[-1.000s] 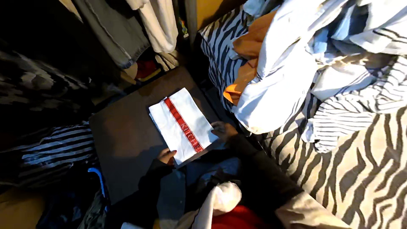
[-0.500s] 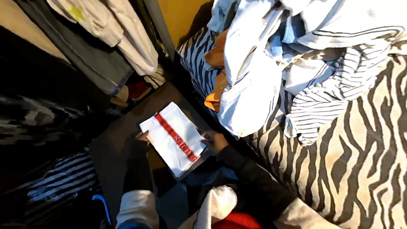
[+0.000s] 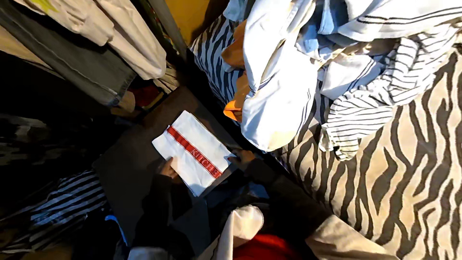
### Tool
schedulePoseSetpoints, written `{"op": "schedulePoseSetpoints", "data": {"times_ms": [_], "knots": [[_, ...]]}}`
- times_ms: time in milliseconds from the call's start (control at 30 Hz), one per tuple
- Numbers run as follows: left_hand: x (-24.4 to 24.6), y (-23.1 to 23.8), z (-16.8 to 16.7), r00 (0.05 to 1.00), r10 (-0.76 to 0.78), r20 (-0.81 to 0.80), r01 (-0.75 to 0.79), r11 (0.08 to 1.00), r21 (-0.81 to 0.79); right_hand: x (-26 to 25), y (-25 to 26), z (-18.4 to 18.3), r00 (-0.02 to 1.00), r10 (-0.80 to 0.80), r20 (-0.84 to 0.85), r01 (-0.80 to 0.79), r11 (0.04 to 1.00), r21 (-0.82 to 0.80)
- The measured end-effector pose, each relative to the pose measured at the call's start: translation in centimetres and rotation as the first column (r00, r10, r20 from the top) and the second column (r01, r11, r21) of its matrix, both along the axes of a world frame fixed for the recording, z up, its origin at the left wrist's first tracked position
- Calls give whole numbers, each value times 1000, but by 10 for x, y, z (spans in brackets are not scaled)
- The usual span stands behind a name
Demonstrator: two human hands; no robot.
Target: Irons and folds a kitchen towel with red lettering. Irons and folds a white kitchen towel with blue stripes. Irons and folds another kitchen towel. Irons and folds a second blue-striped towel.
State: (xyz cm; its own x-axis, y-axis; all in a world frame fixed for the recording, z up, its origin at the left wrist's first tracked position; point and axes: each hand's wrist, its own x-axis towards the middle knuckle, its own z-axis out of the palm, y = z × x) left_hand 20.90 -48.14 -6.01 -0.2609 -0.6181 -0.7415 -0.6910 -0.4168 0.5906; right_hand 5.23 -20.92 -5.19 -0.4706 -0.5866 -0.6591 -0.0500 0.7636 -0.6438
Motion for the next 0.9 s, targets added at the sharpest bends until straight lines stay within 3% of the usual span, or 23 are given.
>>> {"op": "schedulePoseSetpoints", "data": {"times_ms": [100,167,200,267,333,367,433,500,567,633,700,767,833,900], "knots": [[29,41,8,993,-119,7,118,991,61,2,-1,6,997,-77,10,78,988,-137],[42,44,-1,984,-175,20,174,984,40,3,-3,6,998,-56,-1,56,996,-68],[47,43,-1,956,-280,81,282,959,-10,4,-2,4,1000,-20,-8,20,1000,2],[37,42,20,740,-556,380,632,768,-107,1,0,0,1000,10,-9,-9,995,97],[11,55,49,491,-604,628,836,528,-146,2,3,4,1000,-28,10,27,990,137],[2,64,55,464,-593,658,876,419,-240,6,3,7,998,-59,6,57,986,159],[-15,84,40,494,-647,580,840,185,-510,13,4,13,994,-106,-24,109,979,174],[-19,109,0,431,-757,492,721,-38,-692,22,17,19,993,-117,-30,119,984,133],[-6,124,-48,358,-805,473,617,-177,-767,35,44,20,993,-117,-27,118,993,20],[6,125,-74,356,-805,475,540,-238,-808,53,81,21,984,-177,-9,174,975,-141],[8,121,-77,351,-809,472,525,-247,-814,71,117,26,965,-260,13,252,917,-309],[8,124,-72,345,-822,453,530,-227,-817,85,147,56,936,-352,-23,304,836,-458],[2,128,-61,349,-836,423,532,-195,-824,89,168,101,858,-456,-237,204,725,-658],[-9,138,-41,355,-862,362,490,-158,-857,87,185,169,707,-526,-473,24,686,-727]]}}
